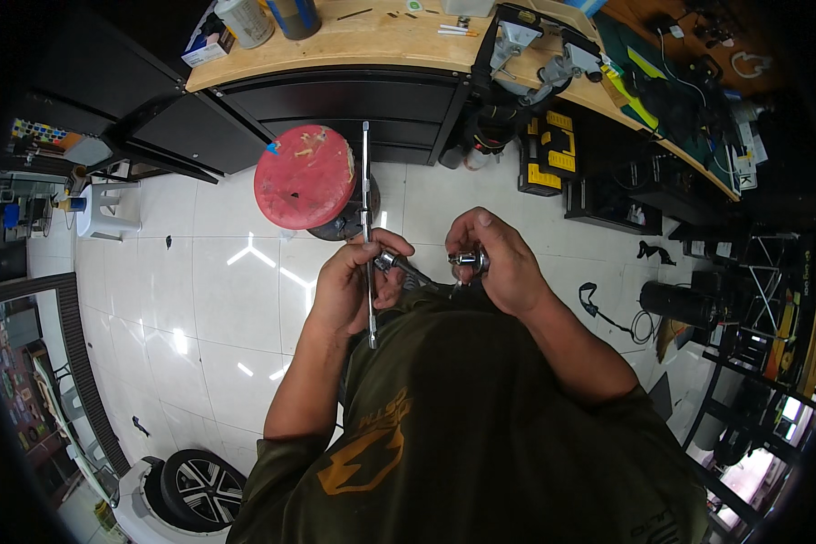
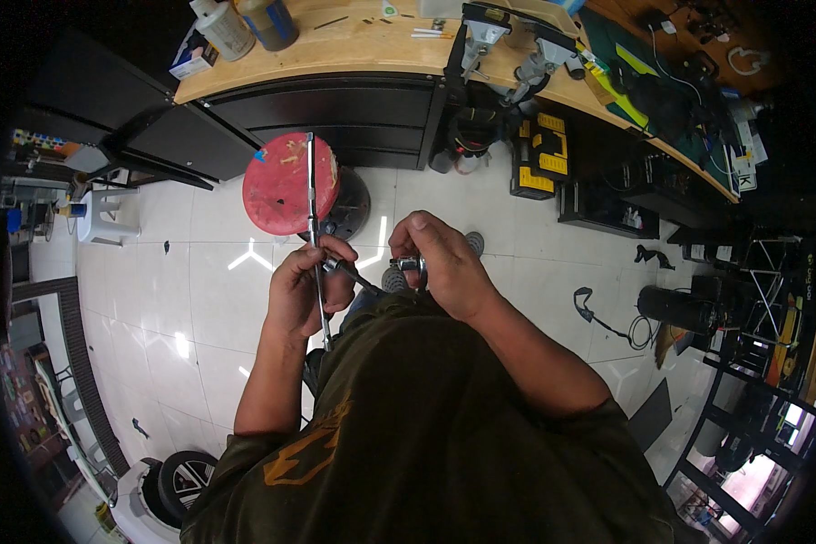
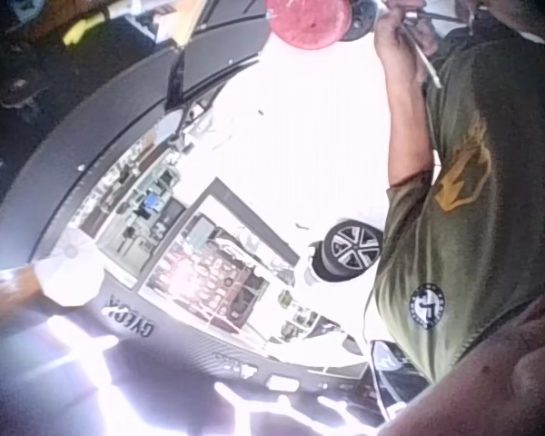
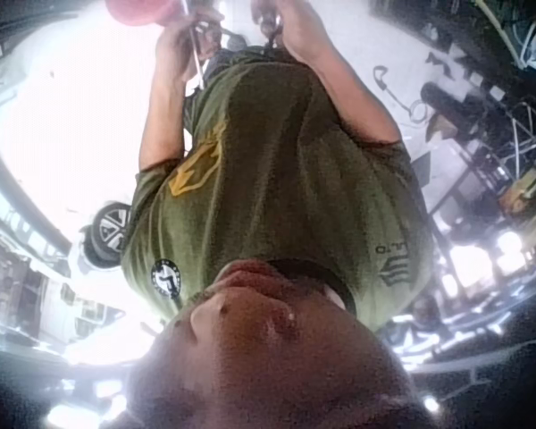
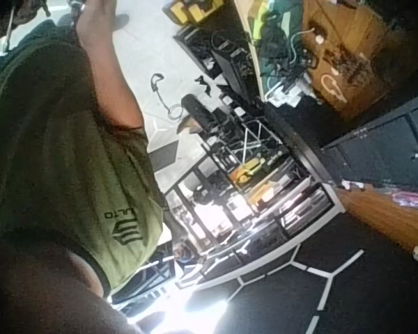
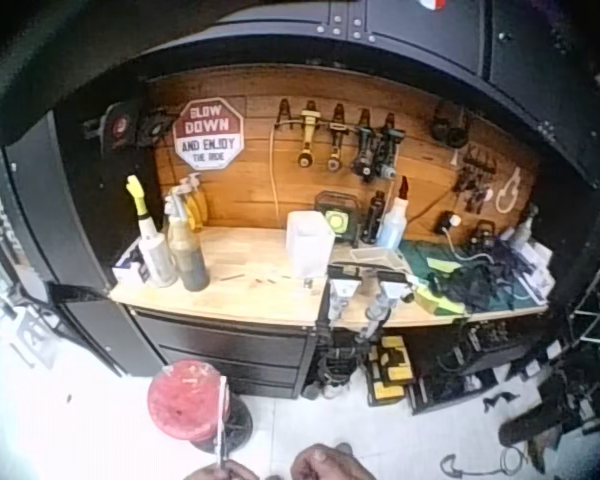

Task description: The person selects various wrenches and sockets from a plastic bin and a drawer, then assembles them onto a ratchet and extension bar. The person walks toward a white car with the hood open while holding the assembled tools.

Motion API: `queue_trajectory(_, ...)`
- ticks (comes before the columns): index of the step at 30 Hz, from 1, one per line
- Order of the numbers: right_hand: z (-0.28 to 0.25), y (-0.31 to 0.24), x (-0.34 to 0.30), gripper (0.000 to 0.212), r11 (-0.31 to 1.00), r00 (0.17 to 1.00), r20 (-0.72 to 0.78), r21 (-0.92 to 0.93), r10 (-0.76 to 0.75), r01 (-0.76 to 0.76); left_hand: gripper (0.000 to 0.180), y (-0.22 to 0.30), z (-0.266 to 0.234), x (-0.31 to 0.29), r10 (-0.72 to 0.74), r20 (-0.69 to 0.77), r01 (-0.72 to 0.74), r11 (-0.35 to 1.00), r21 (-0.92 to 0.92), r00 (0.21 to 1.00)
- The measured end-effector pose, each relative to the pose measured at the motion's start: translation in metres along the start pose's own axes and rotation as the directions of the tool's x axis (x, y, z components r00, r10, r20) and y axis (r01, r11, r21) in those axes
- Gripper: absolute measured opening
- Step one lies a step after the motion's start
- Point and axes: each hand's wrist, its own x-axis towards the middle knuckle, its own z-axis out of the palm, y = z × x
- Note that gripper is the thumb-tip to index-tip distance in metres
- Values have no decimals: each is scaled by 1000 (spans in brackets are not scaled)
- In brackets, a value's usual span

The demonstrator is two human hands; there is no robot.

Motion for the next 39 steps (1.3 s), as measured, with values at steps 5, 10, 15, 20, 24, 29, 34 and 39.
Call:
queue_trajectory(5, 7, -10, -5, 33, 960, 998, 63, -277, -30, 47, 32, 3, -2, 3, 11, -3, -11, 1000, -16, 1000)
queue_trajectory(10, 13, -15, -5, 23, 881, 979, 187, -446, -83, 160, 32, 6, 1, 4, 29, -68, -26, 999, 45, 997)
queue_trajectory(15, 18, -8, 1, 27, 726, 968, 213, -644, -132, 241, 45, 7, 6, 6, 80, -98, -54, 968, 244, 992)
queue_trajectory(20, 21, -8, 2, 30, 710, 981, 151, -678, -120, 191, 51, 10, 3, 7, 49, -46, -46, 998, 53, 998)
queue_trajectory(24, 21, -5, 5, 32, 719, 980, 145, -666, -136, 199, 39, 12, 8, 5, 63, -109, -49, 991, 126, 992)
queue_trajectory(29, 22, -3, 5, 29, 672, 963, 207, -691, -170, 267, 26, 5, 1, 7, 99, -152, -53, 958, 280, 983)
queue_trajectory(34, 22, 3, 6, 27, 587, 937, 251, -731, -241, 347, 28, 6, 2, 10, 109, -195, -51, 958, 282, 975)
queue_trajectory(39, 25, -4, 4, 26, 566, 930, 241, -741, -279, 362, 25, 10, -2, 10, 82, -140, -42, 963, 265, 987)
